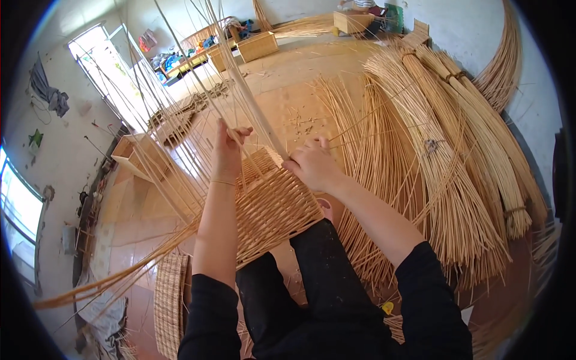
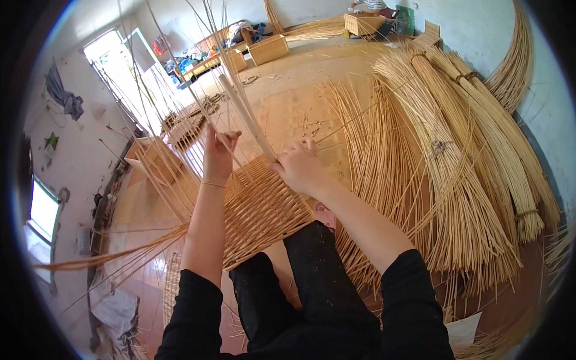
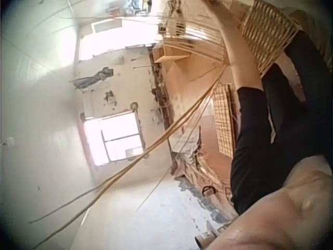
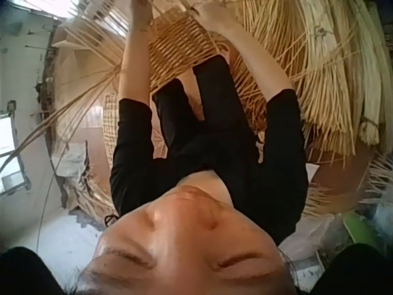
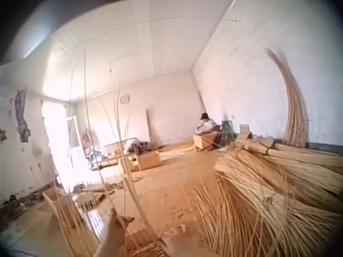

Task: Weaving a rectangular wicker basket using long thin strips of wood.

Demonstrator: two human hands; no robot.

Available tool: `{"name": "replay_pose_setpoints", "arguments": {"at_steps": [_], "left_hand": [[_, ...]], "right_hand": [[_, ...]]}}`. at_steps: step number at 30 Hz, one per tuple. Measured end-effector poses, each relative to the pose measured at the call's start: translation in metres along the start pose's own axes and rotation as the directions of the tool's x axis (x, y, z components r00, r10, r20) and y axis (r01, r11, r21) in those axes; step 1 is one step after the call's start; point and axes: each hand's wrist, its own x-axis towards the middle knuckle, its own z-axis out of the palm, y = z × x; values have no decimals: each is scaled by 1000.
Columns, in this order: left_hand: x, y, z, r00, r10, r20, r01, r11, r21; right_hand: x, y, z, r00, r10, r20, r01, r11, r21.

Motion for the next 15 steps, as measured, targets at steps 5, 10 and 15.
{"name": "replay_pose_setpoints", "arguments": {"at_steps": [5,10,15], "left_hand": [[-76,4,32,964,131,-233,108,608,787],[-217,19,68,992,35,-124,101,387,917],[-255,64,59,988,-124,96,-132,-332,934]], "right_hand": [[-9,-26,6,866,-74,-495,28,995,-100],[-40,-99,24,929,-62,-366,234,864,446],[-32,-176,46,928,-222,-301,354,779,518]]}}
